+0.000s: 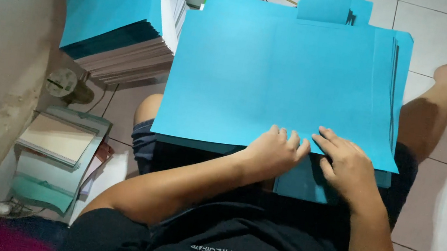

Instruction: The person sits on the floor and folds light blue paper sheets in half by hand. They repeatedly pick up a sheet, fold it, and place it on a growing stack on their lap.

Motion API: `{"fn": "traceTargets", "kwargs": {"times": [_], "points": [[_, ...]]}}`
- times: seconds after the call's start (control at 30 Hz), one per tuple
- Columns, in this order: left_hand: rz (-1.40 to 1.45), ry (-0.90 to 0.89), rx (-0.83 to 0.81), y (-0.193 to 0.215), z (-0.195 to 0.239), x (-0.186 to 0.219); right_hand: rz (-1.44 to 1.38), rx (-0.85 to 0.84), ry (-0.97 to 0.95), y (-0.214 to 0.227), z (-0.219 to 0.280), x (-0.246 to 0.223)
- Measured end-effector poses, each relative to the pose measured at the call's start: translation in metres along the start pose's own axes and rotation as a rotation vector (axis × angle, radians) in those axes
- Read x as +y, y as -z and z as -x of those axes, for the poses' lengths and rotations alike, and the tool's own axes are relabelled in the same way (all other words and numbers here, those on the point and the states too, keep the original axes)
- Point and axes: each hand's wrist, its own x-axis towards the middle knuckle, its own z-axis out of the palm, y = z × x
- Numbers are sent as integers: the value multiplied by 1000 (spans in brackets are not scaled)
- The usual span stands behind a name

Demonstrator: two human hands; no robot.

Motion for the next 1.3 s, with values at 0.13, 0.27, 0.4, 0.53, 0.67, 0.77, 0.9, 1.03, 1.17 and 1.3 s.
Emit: {"fn": "traceTargets", "kwargs": {"times": [0.13, 0.27, 0.4, 0.53, 0.67, 0.77, 0.9, 1.03, 1.17, 1.3], "points": [[13, 34, -63, 53, -10, -20, -275, 15, -72, 10, -4, -16], [28, 94, 62, 99, -33, -42, -554, 73, -82, -9, -15, -40], [-57, 155, 54, 114, -29, -44, -677, 148, -41, -10, -35, -74], [-134, 249, -119, 90, -4, -36, -519, 57, 77, -27, -43, -71], [-31, 289, -155, 26, 22, -21, -393, 1, 121, -37, -41, -64], [32, 331, -175, 54, 22, -22, -621, -67, 39, 24, -30, -67], [112, 375, -241, 67, 34, -28, -463, 185, -346, 41, -6, -41], [176, 370, -283, 84, 19, -19, -1236, 358, -509, 1, 3, -28], [203, 191, -236, 50, 8, 1, -1251, 317, -406, -6, -3, -51], [205, 164, -189, 36, 14, 2, -1263, 231, -332, 18, -8, -75]]}}
